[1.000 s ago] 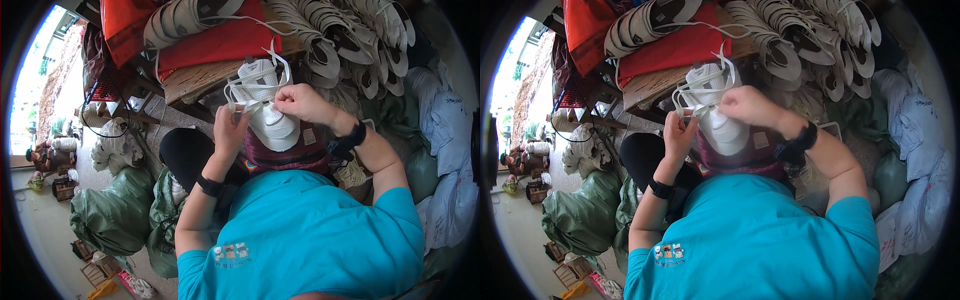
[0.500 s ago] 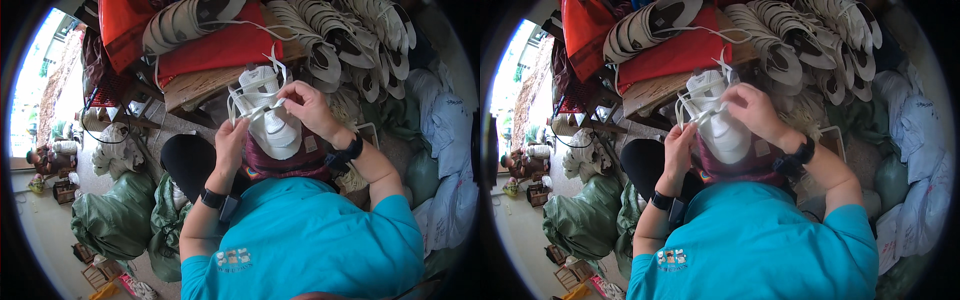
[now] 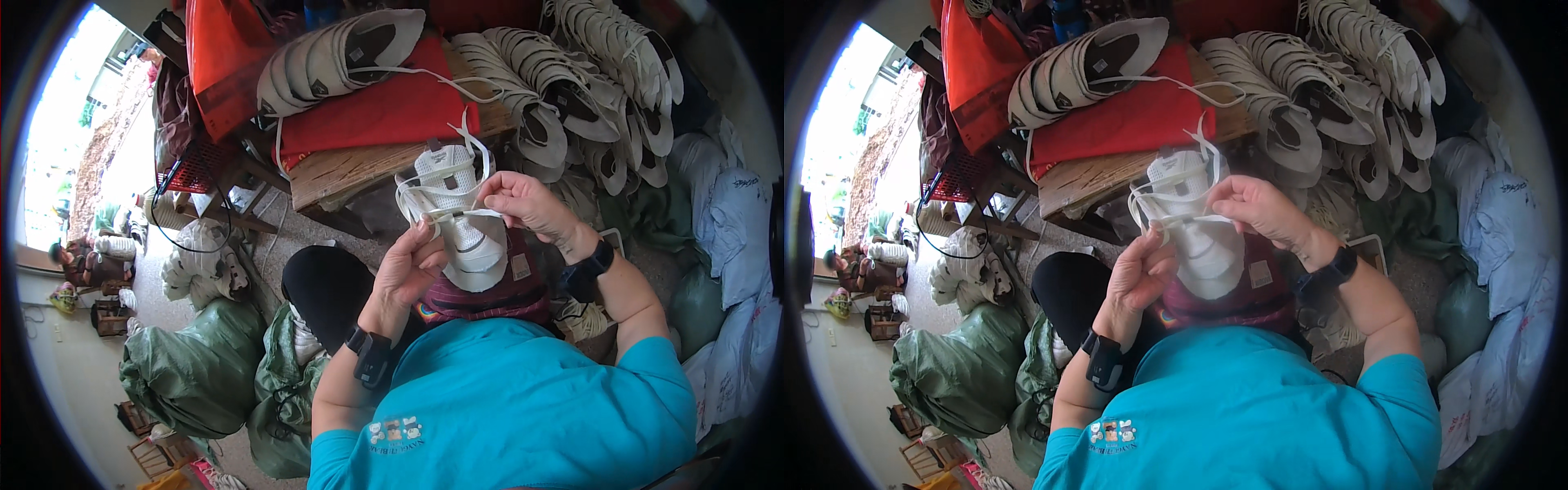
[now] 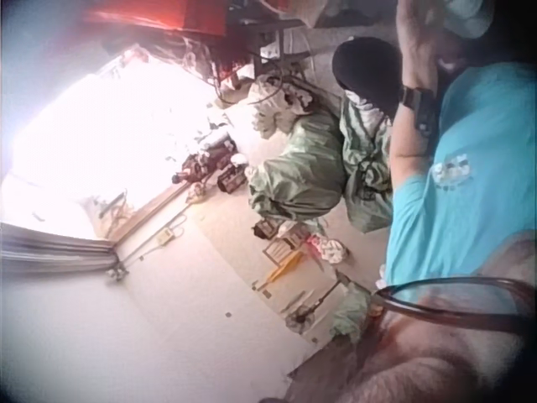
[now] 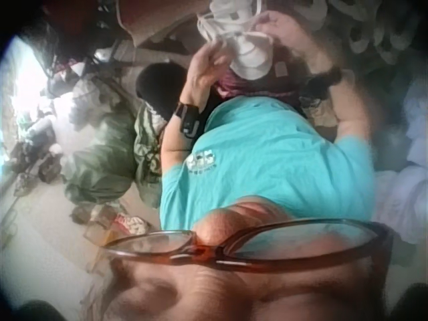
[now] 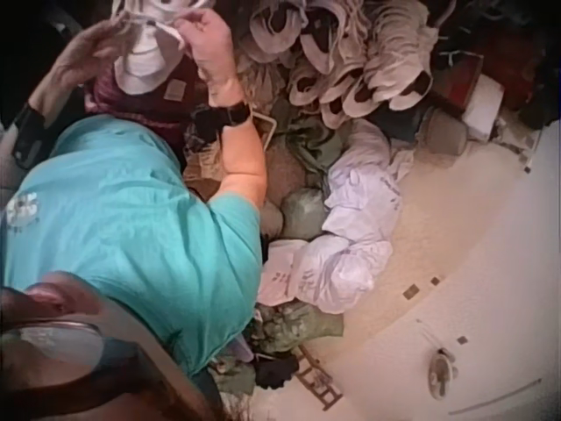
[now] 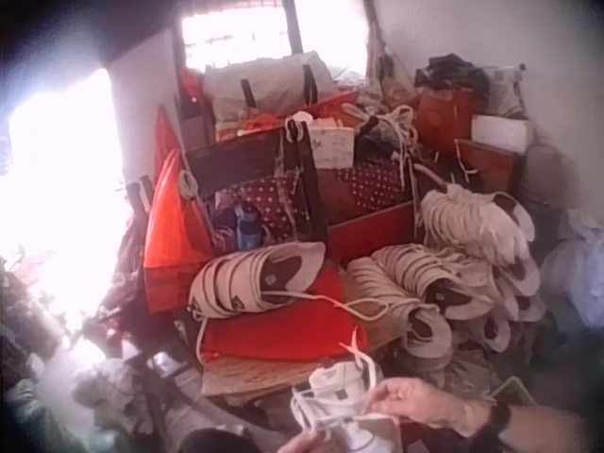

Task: The person laces a white sneaker by threading a white shoelace through the eyelets, pulling it tight, and repeating the process on both sides. They handle a second shoe briefly before returning to the first to continue lacing.

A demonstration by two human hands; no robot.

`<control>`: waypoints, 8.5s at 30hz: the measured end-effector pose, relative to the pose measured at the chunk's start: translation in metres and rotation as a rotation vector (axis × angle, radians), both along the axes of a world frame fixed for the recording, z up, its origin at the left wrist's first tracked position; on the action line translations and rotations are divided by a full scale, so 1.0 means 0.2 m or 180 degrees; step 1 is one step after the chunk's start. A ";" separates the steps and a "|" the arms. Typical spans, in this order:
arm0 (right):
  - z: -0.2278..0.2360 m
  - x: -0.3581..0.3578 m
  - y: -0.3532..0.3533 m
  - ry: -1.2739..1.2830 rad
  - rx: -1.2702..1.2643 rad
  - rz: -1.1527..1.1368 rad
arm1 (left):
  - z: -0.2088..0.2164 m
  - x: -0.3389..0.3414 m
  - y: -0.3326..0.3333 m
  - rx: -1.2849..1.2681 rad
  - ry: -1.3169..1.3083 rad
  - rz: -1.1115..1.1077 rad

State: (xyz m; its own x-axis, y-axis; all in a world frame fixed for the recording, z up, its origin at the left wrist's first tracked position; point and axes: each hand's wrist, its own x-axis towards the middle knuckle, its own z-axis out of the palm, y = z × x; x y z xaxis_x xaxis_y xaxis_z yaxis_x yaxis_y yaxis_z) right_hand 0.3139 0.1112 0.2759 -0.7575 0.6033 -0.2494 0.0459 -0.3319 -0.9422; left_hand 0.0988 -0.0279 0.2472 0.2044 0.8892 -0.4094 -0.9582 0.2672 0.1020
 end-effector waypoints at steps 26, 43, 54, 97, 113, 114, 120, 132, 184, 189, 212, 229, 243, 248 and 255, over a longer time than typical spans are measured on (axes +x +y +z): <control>0.09 -0.03 -0.32 -0.0436 0.5052 0.0564 | 0.85 -0.18 0.25 0.2717 0.1768 0.0436; 0.17 -0.40 0.02 0.0371 0.1703 0.0569 | 0.75 -0.26 0.13 0.2616 0.2103 0.0696; 0.48 -0.12 0.15 0.1275 0.0476 0.0023 | 0.54 -0.79 -0.14 0.1312 0.1550 0.1636; -0.14 -0.04 -0.05 -0.0778 0.1291 -0.0437 | -0.09 0.01 0.05 0.0706 0.3988 0.0382; 0.11 -0.19 -0.08 -0.2388 0.5652 0.0662 | -0.02 -0.01 0.02 0.0338 0.4239 -0.0055; 0.12 -0.18 -0.06 -0.2391 0.5746 0.0776 | -0.01 -0.01 0.03 0.0361 0.4243 -0.0073; 0.24 -0.18 -0.03 -0.1855 0.5771 0.0712 | -0.09 -0.06 0.09 0.0514 0.5105 -0.0020; 0.35 -0.22 0.16 -0.2150 0.4547 0.2133 | 0.26 -0.21 0.20 0.2512 0.8066 -0.0204; 0.41 -0.37 -0.06 0.0239 0.0905 0.1171 | 0.40 -0.05 0.27 0.1332 0.4270 0.2148; 0.41 -0.38 0.04 0.0709 0.0598 0.0303 | 0.24 0.01 0.14 0.0850 0.4082 0.1157; 0.29 0.50 0.59 -0.0062 0.2856 -0.2823 | 0.00 -1.05 -0.21 -0.0253 0.3122 0.2044; 0.14 -0.21 -0.04 -0.0574 0.3811 0.0064 | 0.06 -0.02 0.09 0.1555 0.6613 0.0890; 0.09 -0.18 0.00 -0.0160 0.1296 0.0089 | -0.02 -0.12 0.04 0.1411 0.5336 0.0240; 0.15 -0.08 0.01 -0.0351 0.1462 0.0118 | -0.02 -0.14 0.03 0.1383 0.4944 0.0225; 0.13 -0.15 -0.04 -0.0947 0.3757 -0.0293 | -0.02 -0.13 0.03 0.0992 0.4141 0.0297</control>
